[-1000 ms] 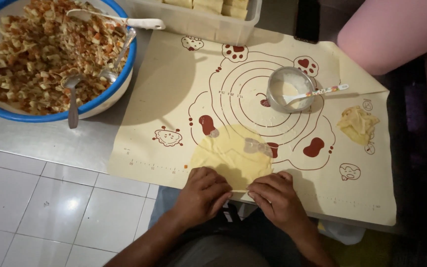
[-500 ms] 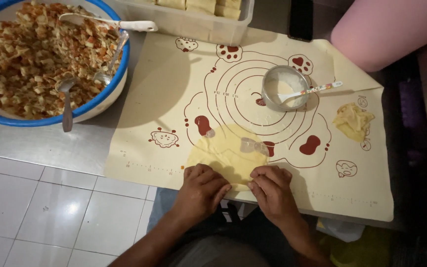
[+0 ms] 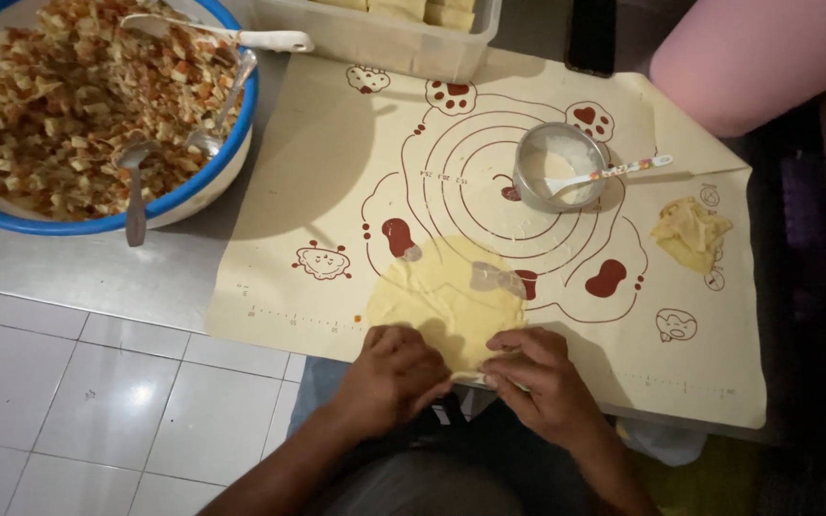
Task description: Filling and folding pastry wrappers with a savory mixture on a silicone mat in a commercial kitchen.
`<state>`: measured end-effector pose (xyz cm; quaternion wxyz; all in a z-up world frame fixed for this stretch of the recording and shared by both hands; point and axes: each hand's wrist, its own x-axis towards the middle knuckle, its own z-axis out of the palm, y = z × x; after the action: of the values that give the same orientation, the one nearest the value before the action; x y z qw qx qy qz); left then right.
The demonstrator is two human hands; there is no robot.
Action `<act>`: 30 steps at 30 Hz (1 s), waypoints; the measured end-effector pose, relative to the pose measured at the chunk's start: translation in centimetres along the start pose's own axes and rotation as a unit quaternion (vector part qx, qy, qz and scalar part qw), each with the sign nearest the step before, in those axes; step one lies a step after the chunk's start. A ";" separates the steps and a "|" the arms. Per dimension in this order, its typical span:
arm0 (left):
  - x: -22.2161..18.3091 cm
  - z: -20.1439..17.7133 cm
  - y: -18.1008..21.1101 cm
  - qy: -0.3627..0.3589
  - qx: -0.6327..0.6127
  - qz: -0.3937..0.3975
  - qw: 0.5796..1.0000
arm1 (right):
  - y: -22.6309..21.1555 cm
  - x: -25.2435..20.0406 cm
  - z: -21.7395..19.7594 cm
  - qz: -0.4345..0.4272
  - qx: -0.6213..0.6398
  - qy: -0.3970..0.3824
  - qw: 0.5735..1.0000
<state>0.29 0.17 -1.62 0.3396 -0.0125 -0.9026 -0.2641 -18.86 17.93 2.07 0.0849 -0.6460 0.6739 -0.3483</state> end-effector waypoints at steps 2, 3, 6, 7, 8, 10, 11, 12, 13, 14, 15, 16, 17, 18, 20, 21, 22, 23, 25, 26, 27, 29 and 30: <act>-0.6 -0.2 0.1 -0.010 0.006 0.022 1.000 | -0.1 -0.7 -0.1 -0.012 -0.022 -0.009 1.000; -0.8 -0.3 0.2 -0.018 0.014 0.045 0.999 | -0.1 -1.1 -0.1 -0.026 -0.043 -0.017 0.999; -0.9 -1.3 0.5 -0.025 0.010 0.045 0.999 | -0.4 -1.6 0.1 -0.046 -0.039 0.016 0.998; -0.7 -1.7 0.7 -0.027 0.011 0.047 0.998 | -0.7 -1.7 0.1 -0.045 -0.038 0.018 0.998; -0.5 -2.2 0.9 -0.030 0.010 0.049 0.998 | -1.0 -1.8 0.1 -0.041 -0.030 0.049 0.997; -0.3 -2.6 0.9 -0.034 0.009 0.054 0.998 | -1.7 -1.8 -0.1 -0.036 -0.023 0.084 0.996; -0.5 -2.6 0.8 -0.037 0.006 0.053 0.998 | -2.1 -1.8 -0.2 -0.043 -0.037 0.089 0.994; -0.6 -2.6 0.6 -0.041 0.003 0.052 0.998 | -2.5 -1.8 -0.3 -0.050 -0.051 0.093 0.993; -0.7 -2.6 0.6 -0.043 0.003 0.055 0.998 | -2.7 -1.6 -0.1 -0.049 -0.052 0.097 0.993; -0.7 -2.7 0.6 -0.039 0.005 0.056 0.998 | -2.9 -1.5 0.0 -0.067 -0.085 0.098 0.989; -0.6 -2.7 0.5 -0.037 0.007 0.062 0.997 | -3.2 -1.3 0.1 -0.084 -0.121 0.103 0.984; -0.4 -2.8 0.8 -0.040 0.006 0.068 0.997 | -3.3 -1.7 0.4 -0.081 -0.124 0.109 0.983; 0.1 -3.1 0.8 -0.041 0.008 0.064 0.997 | -3.3 -1.7 0.7 -0.084 -0.126 0.111 0.982; 0.6 -3.4 0.9 -0.041 0.010 0.060 0.997 | -3.3 -1.6 0.9 -0.087 -0.128 0.112 0.982; 1.6 -3.8 0.7 -0.035 0.003 0.066 0.997 | -4.1 -0.6 0.7 -0.086 -0.132 0.126 0.979; 2.0 -4.0 0.8 -0.026 -0.003 0.058 0.998 | -4.5 -0.2 0.6 -0.088 -0.128 0.127 0.980; 1.8 -3.7 0.4 -0.027 -0.002 0.070 0.997 | -4.2 -0.6 1.0 -0.088 -0.135 0.137 0.977; 1.8 -3.5 0.0 -0.039 0.002 0.065 0.997 | -3.7 -0.6 1.3 -0.085 -0.128 0.114 0.981; 1.9 -3.6 -0.6 -0.042 0.013 0.059 0.997 | -3.3 -0.7 1.7 -0.093 -0.122 0.091 0.984; 2.0 -3.9 -0.8 -0.063 -0.005 0.067 0.996 | -3.3 -0.8 1.9 -0.086 -0.112 0.110 0.984; 2.0 -4.2 -0.9 -0.080 -0.018 0.069 0.994 | -3.2 -0.7 2.0 -0.085 -0.098 0.126 0.983; 2.4 -6.1 -1.1 -0.034 -0.006 0.063 0.997 | -2.4 -1.2 2.4 -0.087 -0.103 0.146 0.980; 2.4 -7.2 -1.2 0.002 -0.004 0.063 0.998 | -2.0 -1.2 2.6 -0.072 -0.110 0.171 0.976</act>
<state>2.57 -4.73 3.83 0.3571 -0.0701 -0.8983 -0.2461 -15.59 18.29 0.93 -0.1283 -0.6289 0.6644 -0.3828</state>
